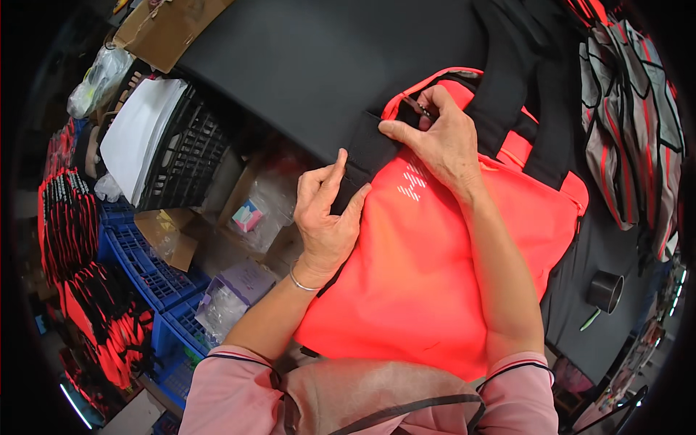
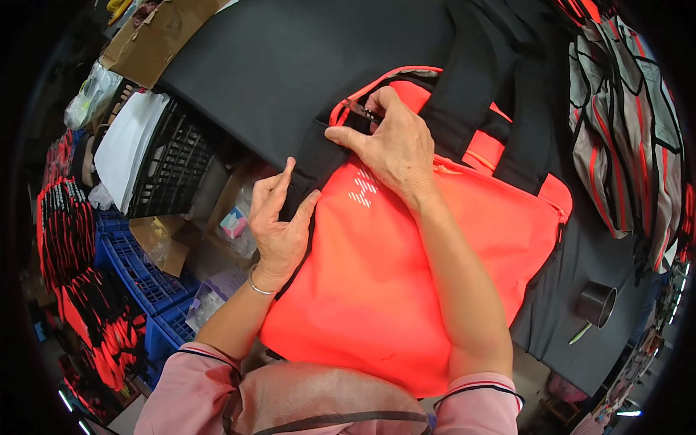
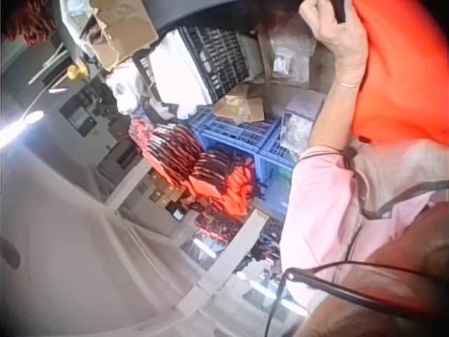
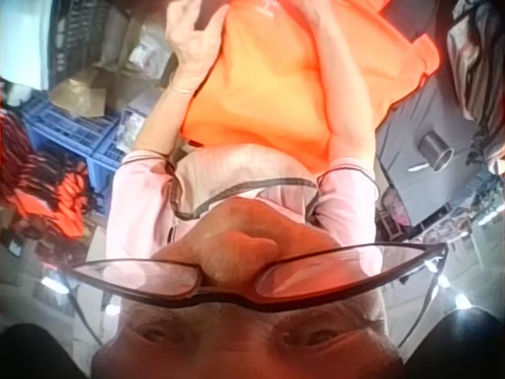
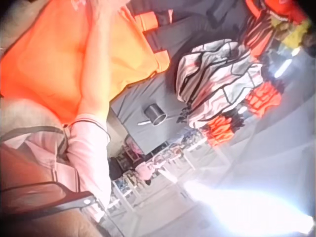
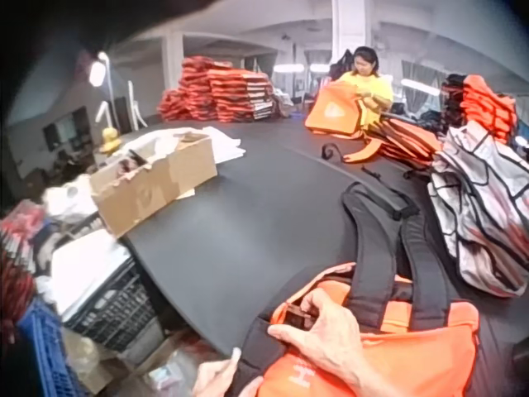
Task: The person assembles a red and black bag by folding the top flap and securing it with a black strap. They use pliers to cut excess strap material and a toothbrush to clean the bag's surface. The person handles the bag and tools directly, performing the assembly and finishing steps.
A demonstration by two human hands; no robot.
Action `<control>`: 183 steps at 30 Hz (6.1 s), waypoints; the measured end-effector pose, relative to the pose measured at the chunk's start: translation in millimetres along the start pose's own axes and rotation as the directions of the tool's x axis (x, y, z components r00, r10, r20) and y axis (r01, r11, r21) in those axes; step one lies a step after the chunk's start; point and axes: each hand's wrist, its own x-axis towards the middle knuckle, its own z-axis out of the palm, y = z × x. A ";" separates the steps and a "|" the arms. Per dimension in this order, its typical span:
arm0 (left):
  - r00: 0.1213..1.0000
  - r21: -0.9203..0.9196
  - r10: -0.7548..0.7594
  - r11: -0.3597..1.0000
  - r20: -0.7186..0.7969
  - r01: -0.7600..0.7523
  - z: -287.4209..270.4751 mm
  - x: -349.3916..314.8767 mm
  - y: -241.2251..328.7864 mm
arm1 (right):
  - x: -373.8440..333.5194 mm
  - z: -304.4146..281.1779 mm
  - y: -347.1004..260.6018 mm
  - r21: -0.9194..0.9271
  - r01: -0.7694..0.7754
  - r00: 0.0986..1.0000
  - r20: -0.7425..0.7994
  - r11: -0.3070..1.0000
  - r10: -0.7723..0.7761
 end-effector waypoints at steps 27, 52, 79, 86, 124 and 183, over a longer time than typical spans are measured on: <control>0.779 -0.143 -0.497 0.801 0.382 0.581 -124.5 -95.7 6.0 | -72.1 32.4 -59.2 -0.037 0.538 0.783 0.393 0.842 -0.482; 0.921 0.029 -0.327 0.944 0.210 0.328 -108.2 -112.0 -2.0 | -120.8 12.2 -13.1 0.271 0.413 0.823 0.298 0.869 -0.484; 0.558 -0.068 0.581 0.727 0.592 -0.684 122.0 76.5 106.1 | 51.7 -200.8 159.0 0.363 -0.418 0.797 -0.293 0.833 0.528; 0.737 -0.477 0.290 0.877 0.611 0.051 166.2 89.0 72.6 | -23.5 -200.7 89.8 0.455 0.060 0.880 -0.444 0.889 0.168; 0.366 -0.426 0.305 0.847 0.879 0.318 114.7 -46.3 219.2 | -311.8 -208.4 73.3 0.626 -0.131 0.735 -0.459 0.769 0.499; -0.102 -0.509 0.544 0.681 0.833 -0.527 -19.5 -117.1 171.6 | -451.1 -242.7 84.2 0.409 -0.399 0.647 -0.508 0.820 0.568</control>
